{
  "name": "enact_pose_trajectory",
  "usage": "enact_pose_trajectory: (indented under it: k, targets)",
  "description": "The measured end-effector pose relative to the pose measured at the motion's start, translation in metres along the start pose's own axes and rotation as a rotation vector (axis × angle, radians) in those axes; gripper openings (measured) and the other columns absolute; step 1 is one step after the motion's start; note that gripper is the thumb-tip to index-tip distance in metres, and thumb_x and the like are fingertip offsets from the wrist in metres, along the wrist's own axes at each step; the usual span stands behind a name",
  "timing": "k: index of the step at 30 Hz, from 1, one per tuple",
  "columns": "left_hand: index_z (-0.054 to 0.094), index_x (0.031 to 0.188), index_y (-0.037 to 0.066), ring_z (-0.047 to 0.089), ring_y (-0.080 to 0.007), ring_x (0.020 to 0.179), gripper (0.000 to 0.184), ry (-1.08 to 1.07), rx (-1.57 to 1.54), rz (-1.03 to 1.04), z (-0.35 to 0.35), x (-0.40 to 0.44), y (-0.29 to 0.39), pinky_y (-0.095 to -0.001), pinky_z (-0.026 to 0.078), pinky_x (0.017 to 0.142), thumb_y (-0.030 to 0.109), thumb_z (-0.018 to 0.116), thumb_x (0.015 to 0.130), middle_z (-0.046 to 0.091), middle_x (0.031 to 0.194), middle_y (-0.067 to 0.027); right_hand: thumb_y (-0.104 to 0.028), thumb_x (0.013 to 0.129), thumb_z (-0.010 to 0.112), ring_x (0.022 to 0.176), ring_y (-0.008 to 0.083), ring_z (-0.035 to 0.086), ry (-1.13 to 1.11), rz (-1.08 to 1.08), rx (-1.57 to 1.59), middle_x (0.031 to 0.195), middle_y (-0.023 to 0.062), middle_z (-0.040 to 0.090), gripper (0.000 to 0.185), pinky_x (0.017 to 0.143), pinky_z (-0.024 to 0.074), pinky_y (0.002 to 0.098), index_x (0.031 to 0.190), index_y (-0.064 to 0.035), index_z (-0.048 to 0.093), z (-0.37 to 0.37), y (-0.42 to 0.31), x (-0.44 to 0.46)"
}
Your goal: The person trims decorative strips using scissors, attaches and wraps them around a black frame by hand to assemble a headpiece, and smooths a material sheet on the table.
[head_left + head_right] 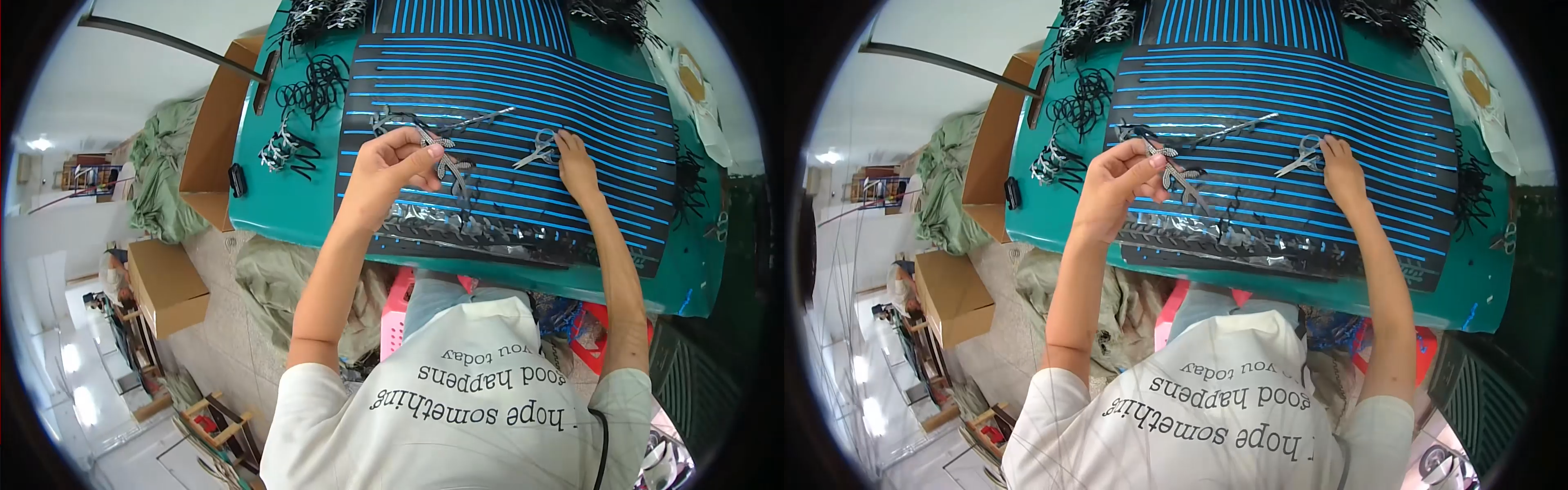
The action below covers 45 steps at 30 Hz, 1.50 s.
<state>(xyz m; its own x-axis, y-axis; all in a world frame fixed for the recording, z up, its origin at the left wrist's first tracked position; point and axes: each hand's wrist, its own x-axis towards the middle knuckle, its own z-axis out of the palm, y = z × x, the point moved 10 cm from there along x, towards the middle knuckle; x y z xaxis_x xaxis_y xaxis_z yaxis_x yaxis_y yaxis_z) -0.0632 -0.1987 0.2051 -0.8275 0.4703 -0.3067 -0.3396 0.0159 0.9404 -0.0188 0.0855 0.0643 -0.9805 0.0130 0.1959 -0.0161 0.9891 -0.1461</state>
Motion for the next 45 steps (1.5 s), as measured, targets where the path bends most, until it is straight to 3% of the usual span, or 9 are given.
enact_pose_trajectory:
  k: [6, 19, 27, 30, 31, 35, 38, 41, 45]
  targets:
    - [0.057, 0.087, -0.001, 0.057, -0.0112, 0.059, 0.017, -0.003, -0.053, -0.020, 0.004, -0.015, 0.004, -0.0223, 0.047, 0.053, 0.014, 0.062, 0.079, 0.056, 0.065, -0.0025, 0.000, 0.070, 0.057, 0.104, 0.0252, 0.048, -0.219, -0.079, -0.020, 0.114, 0.0098, 0.048, 0.040, 0.080, 0.0470, 0.0328, 0.110, -0.0013, 0.052, 0.015, -0.010, -0.015]
    - [0.058, 0.089, 0.001, 0.040, -0.0012, 0.052, 0.016, -0.008, 0.214, 0.254, 0.002, -0.037, 0.023, -0.0168, 0.032, 0.047, 0.016, 0.060, 0.083, 0.057, 0.068, 0.0018, 0.003, 0.069, 0.056, 0.101, 0.0247, 0.048, -0.167, -0.087, -0.178, 0.111, 0.0105, 0.047, 0.041, 0.077, 0.0481, 0.0333, 0.110, -0.0010, 0.050, 0.005, -0.036, -0.015]
    - [0.059, 0.085, 0.002, 0.036, 0.0000, 0.049, 0.014, 0.042, 0.328, 0.325, -0.010, -0.042, 0.022, -0.0178, 0.027, 0.044, 0.015, 0.062, 0.080, 0.047, 0.056, 0.0049, 0.001, 0.068, 0.060, 0.082, 0.0212, 0.056, -0.234, -0.099, 0.023, 0.096, 0.0072, 0.053, 0.036, 0.066, 0.0487, 0.0294, 0.102, -0.0026, 0.052, -0.014, -0.035, -0.027]
    - [0.060, 0.085, 0.002, 0.036, 0.0001, 0.049, 0.013, 0.042, 0.313, 0.359, -0.013, -0.044, 0.023, -0.0181, 0.027, 0.044, 0.014, 0.062, 0.080, 0.044, 0.055, 0.0050, -0.001, 0.069, 0.062, 0.066, 0.0115, 0.053, -0.236, 0.388, 0.529, 0.083, 0.0036, 0.054, 0.033, 0.056, 0.0442, 0.0216, 0.100, -0.0038, 0.052, -0.041, -0.009, -0.044]
    - [0.059, 0.085, 0.002, 0.036, 0.0001, 0.049, 0.013, 0.031, 0.286, 0.347, -0.014, -0.044, 0.021, -0.0182, 0.027, 0.044, 0.013, 0.062, 0.080, 0.045, 0.055, 0.0048, -0.001, 0.069, 0.062, 0.066, 0.0115, 0.053, -0.241, 0.391, 0.526, 0.083, 0.0036, 0.054, 0.033, 0.056, 0.0442, 0.0216, 0.100, -0.0038, 0.052, -0.048, -0.021, -0.050]
    - [0.059, 0.085, 0.001, 0.037, -0.0001, 0.049, 0.013, -0.027, 0.178, 0.289, -0.011, -0.043, 0.021, -0.0185, 0.028, 0.044, 0.013, 0.063, 0.079, 0.048, 0.056, 0.0042, -0.015, 0.075, 0.065, 0.062, 0.0035, 0.043, -0.413, 0.630, 1.583, 0.078, -0.0003, 0.051, 0.031, 0.050, 0.0364, 0.0169, 0.100, -0.0023, 0.052, -0.075, -0.133, -0.065]
    - [0.059, 0.085, 0.001, 0.037, -0.0001, 0.050, 0.013, -0.081, 0.070, 0.220, -0.007, -0.044, 0.017, -0.0186, 0.028, 0.044, 0.013, 0.063, 0.079, 0.050, 0.057, 0.0037, -0.027, 0.071, 0.071, 0.063, 0.0040, 0.043, -0.585, 0.531, 1.693, 0.080, 0.0006, 0.051, 0.042, 0.050, 0.0346, 0.0159, 0.098, -0.0012, 0.052, -0.088, -0.184, -0.065]
    - [0.059, 0.084, 0.001, 0.037, -0.0001, 0.051, 0.015, -0.146, 0.051, 0.258, -0.002, -0.047, 0.020, -0.0186, 0.029, 0.044, 0.014, 0.065, 0.078, 0.052, 0.058, 0.0027, -0.036, 0.062, 0.076, 0.062, 0.0036, 0.043, -0.591, 0.136, 1.494, 0.079, 0.0015, 0.052, 0.052, 0.050, 0.0318, 0.0150, 0.094, -0.0014, 0.053, -0.104, -0.209, -0.056]
    - [0.059, 0.083, 0.000, 0.038, -0.0005, 0.051, 0.017, -0.150, 0.234, 0.232, -0.004, -0.051, 0.020, -0.0189, 0.029, 0.044, 0.015, 0.066, 0.077, 0.051, 0.058, 0.0022, -0.040, 0.054, 0.079, 0.057, 0.0030, 0.037, -0.567, 0.091, 1.410, 0.075, 0.0012, 0.051, 0.058, 0.049, 0.0292, 0.0151, 0.088, -0.0007, 0.054, -0.114, -0.212, -0.048]
